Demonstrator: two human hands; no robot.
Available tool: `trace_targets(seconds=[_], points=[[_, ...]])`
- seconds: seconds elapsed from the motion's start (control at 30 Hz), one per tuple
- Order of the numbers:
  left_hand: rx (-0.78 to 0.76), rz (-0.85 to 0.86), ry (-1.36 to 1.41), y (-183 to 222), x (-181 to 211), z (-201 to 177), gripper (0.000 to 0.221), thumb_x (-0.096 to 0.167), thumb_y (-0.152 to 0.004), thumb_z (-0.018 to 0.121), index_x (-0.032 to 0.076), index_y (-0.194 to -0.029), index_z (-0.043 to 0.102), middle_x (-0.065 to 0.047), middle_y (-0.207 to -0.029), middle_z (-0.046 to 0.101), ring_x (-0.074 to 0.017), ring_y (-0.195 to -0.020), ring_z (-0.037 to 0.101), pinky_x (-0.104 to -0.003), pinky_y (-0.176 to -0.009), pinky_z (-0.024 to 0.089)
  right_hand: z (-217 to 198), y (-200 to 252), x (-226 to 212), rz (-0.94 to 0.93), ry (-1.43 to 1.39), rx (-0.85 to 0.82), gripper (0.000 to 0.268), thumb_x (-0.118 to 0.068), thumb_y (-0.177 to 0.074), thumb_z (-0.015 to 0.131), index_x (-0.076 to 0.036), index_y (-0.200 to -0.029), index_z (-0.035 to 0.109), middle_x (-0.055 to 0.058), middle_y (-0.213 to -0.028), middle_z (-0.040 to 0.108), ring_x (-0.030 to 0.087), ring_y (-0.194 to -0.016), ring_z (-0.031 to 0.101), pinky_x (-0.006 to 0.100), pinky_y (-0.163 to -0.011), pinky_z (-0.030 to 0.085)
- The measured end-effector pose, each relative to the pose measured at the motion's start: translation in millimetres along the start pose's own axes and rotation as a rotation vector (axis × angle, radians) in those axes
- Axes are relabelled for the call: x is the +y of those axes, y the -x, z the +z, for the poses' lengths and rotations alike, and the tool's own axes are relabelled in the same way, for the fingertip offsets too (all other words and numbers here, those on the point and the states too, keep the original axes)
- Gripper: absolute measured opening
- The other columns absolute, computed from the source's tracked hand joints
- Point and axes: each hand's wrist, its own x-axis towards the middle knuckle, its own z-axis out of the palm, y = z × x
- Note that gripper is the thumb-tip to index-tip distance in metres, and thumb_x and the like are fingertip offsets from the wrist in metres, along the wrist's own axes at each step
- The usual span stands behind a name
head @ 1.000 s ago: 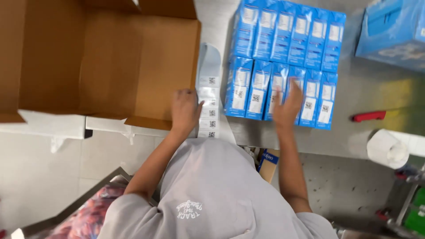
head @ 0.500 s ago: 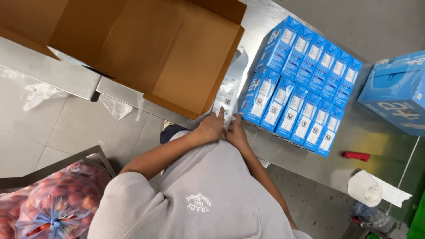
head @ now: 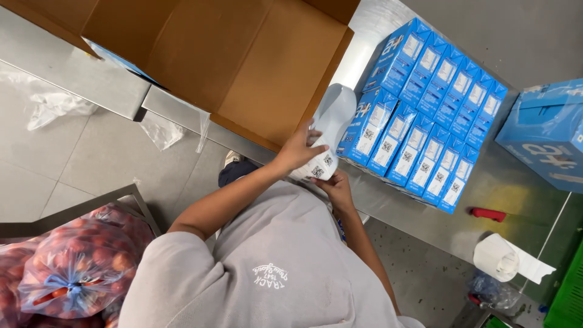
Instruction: The person peels stickers from a roll and applies them to the sides of milk cartons arranged on a metal surface.
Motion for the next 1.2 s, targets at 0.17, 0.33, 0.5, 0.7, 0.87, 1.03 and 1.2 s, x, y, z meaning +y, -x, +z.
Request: trace_targets(seconds=[0.17,0.33,0.5,0.7,0.87,1.03,1.2], points=[[-0.042,-0.025,0.489,-2.4,20.4,-16.7,0.083,0.0,-0.081,0.075,-0.007,-0.151,0.031,-0.023,-0.13,0.062,-0.0254,-0.104,0.065,-0.035,-0.088,0.058,3.5,-1.0,9.8,-0.016,0.127,0.064,0.03,0.002,-0.086,0.08,-0.001,-0.114,0.074,0.008,-0.111,0.079,0.016,-0.101,0.072,0.032,-0.09,0.057],[-0.106,-0.218,0.762,2.4,19.4,-36.4,0.052,-0.006,-0.086,0.076,-0.01,-0.132,0.053,-0.016,-0.119,0.068,-0.0194,-0.105,0.07,-0.033,-0.092,0.059,10.9,-3.6,5.6,-0.212,0.514,0.113,0.029,-0.006,-0.093,0.081,0.005,-0.119,0.074,0.014,-0.114,0.08,0.02,-0.107,0.075,0.034,-0.096,0.057],[-0.119,-0.095,0.707,12.6,43.6,-50.8,0.034,-0.006,-0.088,0.074,-0.008,-0.122,0.066,-0.011,-0.109,0.072,-0.0166,-0.1,0.07,-0.032,-0.092,0.058,37.5,15.4,-78.3,-0.374,0.264,0.201,0.072,-0.004,-0.089,0.076,0.001,-0.148,0.035,0.014,-0.131,0.061,0.02,-0.118,0.063,0.036,-0.1,0.053],[-0.153,-0.045,0.713,13.3,52.2,-53.8,0.035,-0.003,-0.09,0.07,-0.005,-0.124,0.068,-0.008,-0.11,0.073,-0.0134,-0.1,0.07,-0.029,-0.092,0.059,38.8,-6.0,-104.5,-0.342,-0.079,0.226,0.061,-0.012,-0.099,0.076,0.004,-0.149,0.043,0.021,-0.133,0.065,0.019,-0.121,0.065,0.033,-0.106,0.052],[-0.096,-0.069,0.687,15.0,54.6,-49.1,0.028,0.002,-0.091,0.073,-0.004,-0.118,0.07,-0.008,-0.107,0.075,-0.0127,-0.095,0.071,-0.029,-0.086,0.059,71.7,-10.9,-149.0,-0.437,0.243,0.412,0.077,-0.011,-0.082,0.083,-0.004,-0.144,0.038,0.008,-0.118,0.059,0.015,-0.089,0.063,0.031,-0.076,0.053],[0.01,0.11,0.451,8.7,47.9,-40.0,0.022,0.004,-0.093,0.075,-0.004,-0.114,0.074,-0.008,-0.101,0.076,-0.0102,-0.091,0.07,-0.028,-0.083,0.059,91.0,1.0,-180.2,-0.993,0.958,0.404,0.03,-0.007,-0.088,0.084,-0.002,-0.115,0.071,0.013,-0.108,0.067,0.029,-0.098,0.066,0.035,-0.085,0.054],[0.112,0.285,0.162,18.5,75.5,-37.2,0.016,0.003,-0.093,0.074,-0.002,-0.109,0.077,-0.009,-0.095,0.072,-0.014,-0.085,0.07,-0.029,-0.077,0.057,79.0,-9.5,-173.1,-0.944,0.982,0.336,0.02,-0.003,-0.092,0.079,-0.001,-0.112,0.075,0.012,-0.105,0.071,0.027,-0.093,0.07,0.035,-0.082,0.056]])
